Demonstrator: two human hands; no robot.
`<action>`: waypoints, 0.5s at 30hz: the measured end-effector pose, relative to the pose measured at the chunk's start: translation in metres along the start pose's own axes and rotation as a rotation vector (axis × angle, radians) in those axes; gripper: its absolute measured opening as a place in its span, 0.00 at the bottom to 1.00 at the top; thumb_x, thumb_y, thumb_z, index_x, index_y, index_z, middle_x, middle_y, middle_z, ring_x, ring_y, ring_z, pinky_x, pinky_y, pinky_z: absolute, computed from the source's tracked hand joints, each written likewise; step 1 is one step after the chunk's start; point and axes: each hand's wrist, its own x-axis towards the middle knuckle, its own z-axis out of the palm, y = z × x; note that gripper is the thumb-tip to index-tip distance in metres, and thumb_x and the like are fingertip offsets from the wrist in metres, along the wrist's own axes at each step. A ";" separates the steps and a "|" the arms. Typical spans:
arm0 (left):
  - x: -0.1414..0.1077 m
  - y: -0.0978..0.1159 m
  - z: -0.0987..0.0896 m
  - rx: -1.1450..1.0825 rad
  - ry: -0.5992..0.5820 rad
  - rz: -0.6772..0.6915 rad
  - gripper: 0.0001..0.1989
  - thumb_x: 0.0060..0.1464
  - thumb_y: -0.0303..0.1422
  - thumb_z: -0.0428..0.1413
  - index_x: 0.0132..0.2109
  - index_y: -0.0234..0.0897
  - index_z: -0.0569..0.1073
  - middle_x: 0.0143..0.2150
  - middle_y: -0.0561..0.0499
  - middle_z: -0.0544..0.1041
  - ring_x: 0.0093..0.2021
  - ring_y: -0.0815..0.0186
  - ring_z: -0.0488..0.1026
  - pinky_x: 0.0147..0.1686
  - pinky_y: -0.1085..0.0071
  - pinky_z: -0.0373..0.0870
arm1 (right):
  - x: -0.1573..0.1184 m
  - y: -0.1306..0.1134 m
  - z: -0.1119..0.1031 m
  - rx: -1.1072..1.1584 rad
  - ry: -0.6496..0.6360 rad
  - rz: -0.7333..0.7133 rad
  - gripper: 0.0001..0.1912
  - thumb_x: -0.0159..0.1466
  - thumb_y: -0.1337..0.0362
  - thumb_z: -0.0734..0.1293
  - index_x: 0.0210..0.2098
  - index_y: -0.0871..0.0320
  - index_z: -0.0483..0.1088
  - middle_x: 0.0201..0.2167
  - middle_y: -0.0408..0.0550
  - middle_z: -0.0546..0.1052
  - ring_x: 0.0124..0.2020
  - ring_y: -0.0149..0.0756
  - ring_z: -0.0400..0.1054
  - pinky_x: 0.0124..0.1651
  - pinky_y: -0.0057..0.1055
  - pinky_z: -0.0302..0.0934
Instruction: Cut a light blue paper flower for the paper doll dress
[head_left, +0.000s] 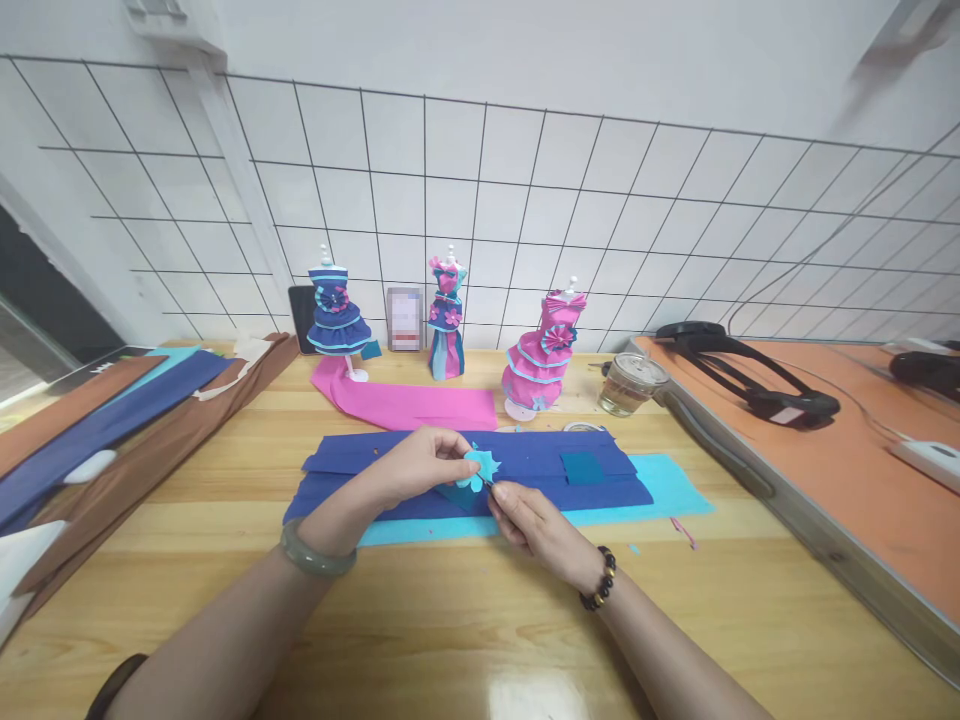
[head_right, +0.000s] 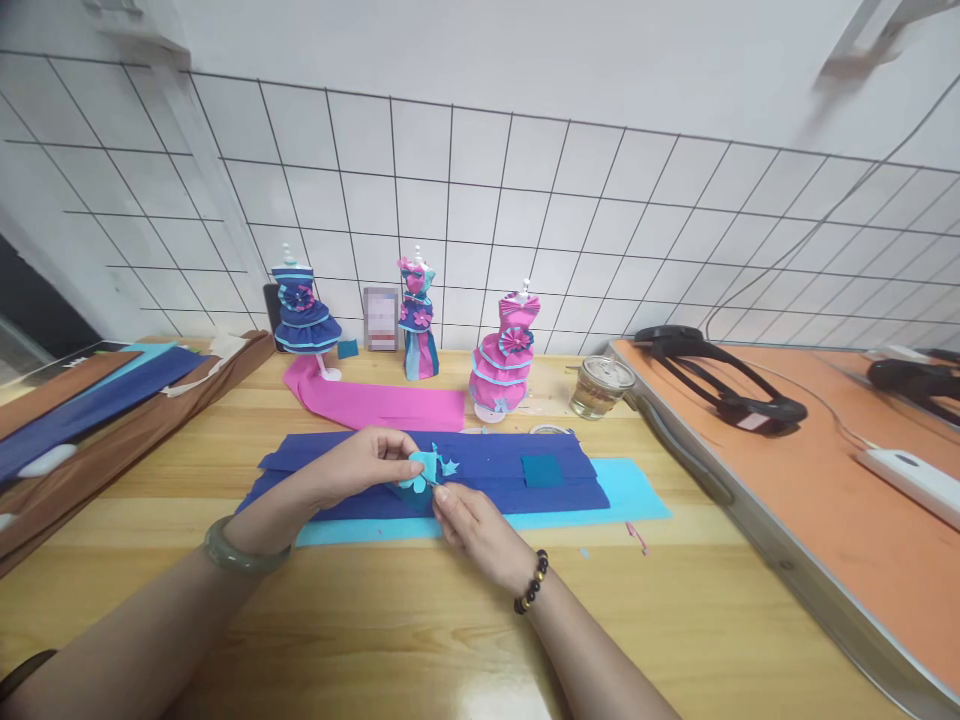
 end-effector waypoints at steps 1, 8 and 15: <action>0.000 0.000 0.000 -0.003 0.002 -0.004 0.12 0.45 0.38 0.55 0.33 0.32 0.71 0.27 0.52 0.70 0.27 0.72 0.65 0.29 0.74 0.60 | 0.000 0.000 0.000 -0.001 -0.001 0.000 0.22 0.63 0.48 0.49 0.22 0.58 0.55 0.16 0.37 0.54 0.19 0.25 0.46 0.22 0.25 0.44; -0.002 0.004 0.000 -0.011 -0.011 -0.006 0.12 0.46 0.37 0.54 0.36 0.33 0.72 0.29 0.51 0.71 0.29 0.70 0.66 0.31 0.74 0.62 | 0.001 0.001 -0.001 -0.007 0.001 0.000 0.22 0.63 0.49 0.49 0.22 0.59 0.55 0.17 0.38 0.54 0.19 0.25 0.46 0.23 0.25 0.44; -0.001 0.003 -0.001 -0.045 -0.034 0.000 0.12 0.45 0.38 0.56 0.34 0.33 0.72 0.28 0.51 0.72 0.28 0.70 0.66 0.30 0.74 0.62 | 0.001 0.001 -0.001 -0.004 0.005 -0.005 0.22 0.63 0.48 0.49 0.23 0.58 0.55 0.17 0.38 0.54 0.19 0.26 0.46 0.23 0.25 0.45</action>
